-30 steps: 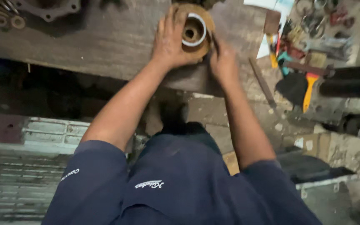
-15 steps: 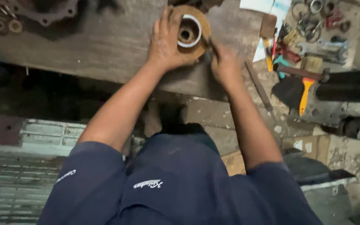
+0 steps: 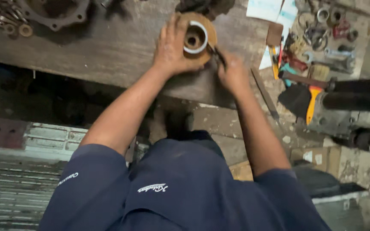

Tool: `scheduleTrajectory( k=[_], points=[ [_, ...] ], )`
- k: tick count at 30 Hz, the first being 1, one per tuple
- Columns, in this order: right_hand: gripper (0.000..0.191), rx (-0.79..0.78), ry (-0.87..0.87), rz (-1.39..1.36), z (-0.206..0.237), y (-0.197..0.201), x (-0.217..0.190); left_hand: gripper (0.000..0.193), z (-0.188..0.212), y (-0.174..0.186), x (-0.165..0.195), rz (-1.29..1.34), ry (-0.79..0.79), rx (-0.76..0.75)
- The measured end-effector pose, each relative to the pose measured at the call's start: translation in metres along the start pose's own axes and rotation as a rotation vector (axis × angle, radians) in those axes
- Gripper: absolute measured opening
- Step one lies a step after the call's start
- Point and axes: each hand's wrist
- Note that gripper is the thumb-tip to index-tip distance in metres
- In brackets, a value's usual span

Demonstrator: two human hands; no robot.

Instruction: The person holds a rusty metal pulley on a workbench and scrapes rust from its hub and rim with a small scraper, rotating the pulley to reach different areas, then files the rim. They continue scraping around the hub and inner bore throughout the episode.

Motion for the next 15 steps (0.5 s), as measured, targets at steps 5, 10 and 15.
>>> scheduleTrajectory(
  k=[5, 10, 15],
  points=[
    [0.035, 0.008, -0.113, 0.079, -0.001, -0.007, -0.009, 0.127, 0.0, -0.008, 0.017, -0.08, 0.148, 0.016],
    [0.033, 0.059, -0.116, -0.056, -0.013, -0.007, -0.01, 0.132, 0.007, -0.011, 0.052, -0.181, 0.343, 0.089],
    [0.034, 0.03, -0.034, -0.094, -0.029, 0.002, 0.003, 0.139, 0.008, 0.01, 0.04, -0.156, 0.191, -0.061]
  ],
)
Point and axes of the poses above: each hand's wrist, its own z-axis away from the middle knuckle, its own y-axis out of the back of the hand, x = y × z, and after that the axes turned 4 degrees about -y, right-handed
